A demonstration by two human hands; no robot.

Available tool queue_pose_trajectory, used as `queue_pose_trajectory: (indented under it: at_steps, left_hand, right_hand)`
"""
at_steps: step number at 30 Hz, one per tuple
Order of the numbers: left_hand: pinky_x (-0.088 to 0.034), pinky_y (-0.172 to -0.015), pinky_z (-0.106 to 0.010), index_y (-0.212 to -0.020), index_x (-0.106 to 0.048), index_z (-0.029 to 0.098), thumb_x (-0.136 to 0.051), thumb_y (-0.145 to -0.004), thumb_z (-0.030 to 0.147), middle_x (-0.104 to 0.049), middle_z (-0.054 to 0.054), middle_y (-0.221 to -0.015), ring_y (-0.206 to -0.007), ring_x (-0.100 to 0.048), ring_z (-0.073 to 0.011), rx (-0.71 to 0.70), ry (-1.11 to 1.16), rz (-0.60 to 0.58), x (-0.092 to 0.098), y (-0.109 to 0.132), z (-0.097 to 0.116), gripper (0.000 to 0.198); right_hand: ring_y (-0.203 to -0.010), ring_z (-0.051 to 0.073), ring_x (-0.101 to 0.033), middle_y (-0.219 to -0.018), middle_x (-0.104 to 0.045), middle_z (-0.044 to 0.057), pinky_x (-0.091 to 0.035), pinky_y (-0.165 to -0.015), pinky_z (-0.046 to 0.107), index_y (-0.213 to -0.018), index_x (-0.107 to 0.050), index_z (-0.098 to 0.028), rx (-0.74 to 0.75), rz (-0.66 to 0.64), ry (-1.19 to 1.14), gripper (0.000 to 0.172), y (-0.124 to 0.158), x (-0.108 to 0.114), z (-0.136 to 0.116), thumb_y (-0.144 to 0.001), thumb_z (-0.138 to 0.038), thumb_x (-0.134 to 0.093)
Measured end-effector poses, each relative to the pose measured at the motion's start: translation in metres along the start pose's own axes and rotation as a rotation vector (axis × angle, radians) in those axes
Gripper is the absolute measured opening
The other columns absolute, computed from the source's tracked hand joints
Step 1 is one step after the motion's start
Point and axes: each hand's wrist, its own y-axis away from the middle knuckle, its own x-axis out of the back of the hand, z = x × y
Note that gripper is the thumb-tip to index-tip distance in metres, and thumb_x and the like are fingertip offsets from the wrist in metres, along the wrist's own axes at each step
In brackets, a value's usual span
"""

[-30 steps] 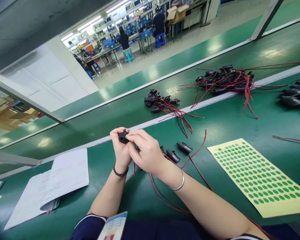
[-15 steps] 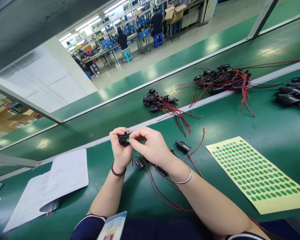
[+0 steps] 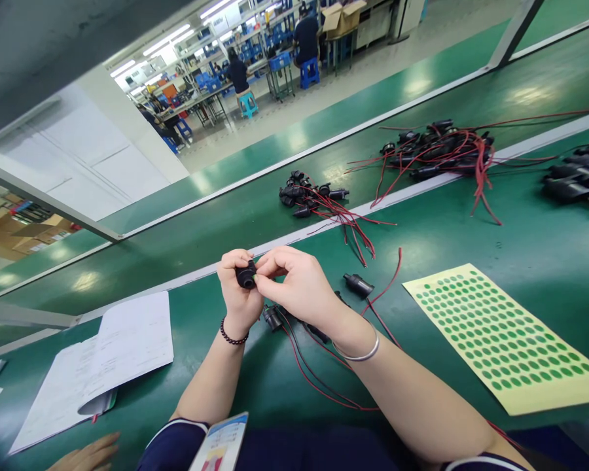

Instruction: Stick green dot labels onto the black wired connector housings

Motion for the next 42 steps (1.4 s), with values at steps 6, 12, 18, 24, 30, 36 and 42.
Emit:
queue_pose_trajectory:
  at_steps: [6, 12, 18, 24, 30, 36, 42]
  left_hand:
    - [-0.044, -0.077, -0.036, -0.094, -0.042, 0.025, -0.056, -0.083, 0.018, -0.047, 0.000, -0.087, -0.085, -0.051, -0.0173, 0.004, 0.034, 0.002, -0.0002, -0.0025, -0.0026, 0.019]
    - [-0.044, -0.079, -0.036, -0.094, -0.041, 0.025, -0.057, -0.083, 0.019, -0.047, -0.001, -0.089, -0.085, -0.052, -0.0167, 0.080, 0.086, -0.021, 0.0017, -0.0026, 0.0003, 0.020]
    - [-0.044, -0.077, -0.037, -0.093, -0.042, 0.025, -0.056, -0.084, 0.021, -0.047, -0.001, -0.087, -0.084, -0.051, -0.0174, 0.050, 0.053, -0.016, 0.0009, -0.0025, 0.0020, 0.017]
    - [-0.043, -0.078, -0.036, -0.093, -0.043, 0.025, -0.056, -0.082, 0.016, -0.048, 0.000, -0.087, -0.086, -0.051, -0.0173, -0.019, 0.037, -0.015, -0.0002, -0.0011, -0.0043, 0.019]
    - [-0.044, -0.077, -0.035, -0.092, -0.042, 0.025, -0.055, -0.081, 0.016, -0.047, 0.000, -0.087, -0.084, -0.051, -0.0167, 0.014, 0.038, -0.014, 0.0004, -0.0007, -0.0043, 0.020]
    - [-0.044, -0.079, -0.035, -0.093, -0.040, 0.025, -0.056, -0.079, 0.016, -0.046, -0.001, -0.089, -0.086, -0.051, -0.0168, 0.135, 0.112, -0.058, 0.0035, -0.0012, -0.0006, 0.023]
    - [-0.044, -0.078, -0.036, -0.094, -0.042, 0.025, -0.055, -0.080, 0.015, -0.047, -0.001, -0.089, -0.084, -0.051, -0.0169, 0.129, 0.114, -0.068, 0.0033, -0.0022, 0.0018, 0.022]
  right_hand:
    - [-0.076, 0.017, -0.066, -0.082, -0.070, 0.005, -0.055, -0.073, 0.031, -0.066, -0.070, -0.018, -0.080, -0.063, -0.087, 0.007, -0.0023, 0.0029, 0.0012, -0.073, -0.020, -0.068]
    - [-0.075, 0.017, -0.066, -0.084, -0.071, 0.006, -0.055, -0.070, 0.030, -0.068, -0.070, -0.018, -0.121, -0.103, -0.168, 0.008, -0.0043, 0.0051, 0.0007, -0.073, -0.023, -0.069]
    - [-0.071, 0.016, -0.065, -0.078, -0.070, 0.004, -0.053, -0.068, 0.029, -0.064, -0.068, -0.019, -0.099, -0.076, -0.102, 0.008, -0.0038, 0.0042, 0.0004, -0.071, -0.019, -0.066]
    - [-0.070, 0.015, -0.064, -0.073, -0.068, 0.003, -0.052, -0.068, 0.028, -0.061, -0.066, -0.019, -0.064, -0.039, -0.029, 0.010, -0.0032, 0.0026, 0.0013, -0.070, -0.015, -0.064]
    - [-0.072, 0.015, -0.065, -0.076, -0.069, 0.003, -0.052, -0.069, 0.028, -0.063, -0.066, -0.019, 0.001, -0.019, 0.031, 0.012, -0.0020, 0.0000, 0.0043, -0.074, -0.016, -0.064]
    - [-0.077, 0.016, -0.066, -0.083, -0.071, 0.004, -0.054, -0.074, 0.030, -0.065, -0.067, -0.020, 0.034, -0.052, 0.042, 0.013, -0.0022, 0.0002, 0.0039, -0.076, -0.016, -0.062]
    - [-0.074, 0.016, -0.066, -0.080, -0.070, 0.004, -0.053, -0.073, 0.031, -0.063, -0.065, -0.020, 0.040, -0.036, 0.069, 0.012, -0.0016, 0.0014, 0.0024, -0.073, -0.014, -0.062]
